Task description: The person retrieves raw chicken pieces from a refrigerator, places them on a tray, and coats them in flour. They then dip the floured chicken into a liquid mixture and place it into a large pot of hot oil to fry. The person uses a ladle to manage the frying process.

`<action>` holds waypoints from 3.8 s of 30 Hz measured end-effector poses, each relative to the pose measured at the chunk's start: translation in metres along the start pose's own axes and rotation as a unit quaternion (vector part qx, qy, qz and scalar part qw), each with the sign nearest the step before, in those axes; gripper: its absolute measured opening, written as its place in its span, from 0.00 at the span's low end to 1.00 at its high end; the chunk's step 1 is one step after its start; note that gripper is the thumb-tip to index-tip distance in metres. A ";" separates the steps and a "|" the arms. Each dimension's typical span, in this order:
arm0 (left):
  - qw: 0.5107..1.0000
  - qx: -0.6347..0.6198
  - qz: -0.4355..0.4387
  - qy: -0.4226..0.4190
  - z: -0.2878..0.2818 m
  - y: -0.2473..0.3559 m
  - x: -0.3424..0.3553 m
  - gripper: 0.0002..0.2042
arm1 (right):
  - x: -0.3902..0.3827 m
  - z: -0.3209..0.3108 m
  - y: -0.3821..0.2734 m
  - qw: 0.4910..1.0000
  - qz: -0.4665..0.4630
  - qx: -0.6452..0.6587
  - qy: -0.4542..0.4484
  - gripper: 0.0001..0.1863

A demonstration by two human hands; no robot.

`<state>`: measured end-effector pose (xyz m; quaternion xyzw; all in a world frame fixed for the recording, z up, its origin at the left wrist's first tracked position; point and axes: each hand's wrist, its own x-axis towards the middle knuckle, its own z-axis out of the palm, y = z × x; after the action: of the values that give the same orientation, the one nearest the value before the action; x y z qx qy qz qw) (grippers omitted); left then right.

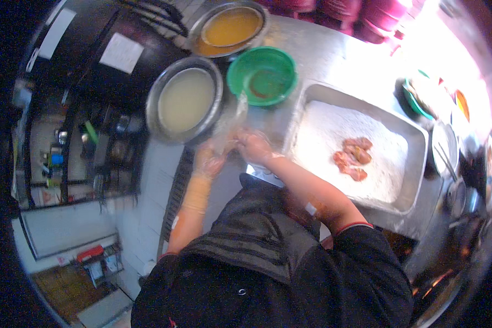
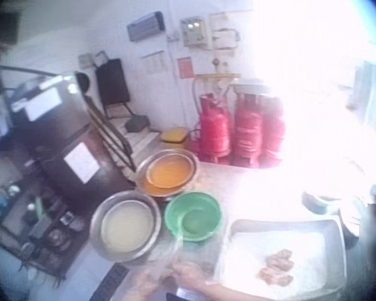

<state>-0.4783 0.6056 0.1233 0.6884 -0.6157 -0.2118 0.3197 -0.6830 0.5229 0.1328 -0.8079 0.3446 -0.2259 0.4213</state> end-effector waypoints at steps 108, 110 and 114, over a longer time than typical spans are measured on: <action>0.980 0.024 0.060 -0.186 -0.551 -0.710 0.603 0.13 | 1.003 0.531 -0.079 0.640 0.358 0.679 0.047 0.22; 0.984 -0.171 -0.044 0.009 -0.562 -0.729 0.609 0.13 | 1.013 0.526 -0.073 0.657 0.344 0.669 0.050 0.22; 0.955 0.205 -0.205 0.057 -0.575 -0.779 0.633 0.31 | 1.024 0.513 -0.054 0.701 0.303 0.644 0.050 0.22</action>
<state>0.5663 0.1157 0.0478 0.8614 -0.4723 -0.1028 0.1558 0.3494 0.0488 -0.0239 -0.1792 0.3618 -0.2930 0.8667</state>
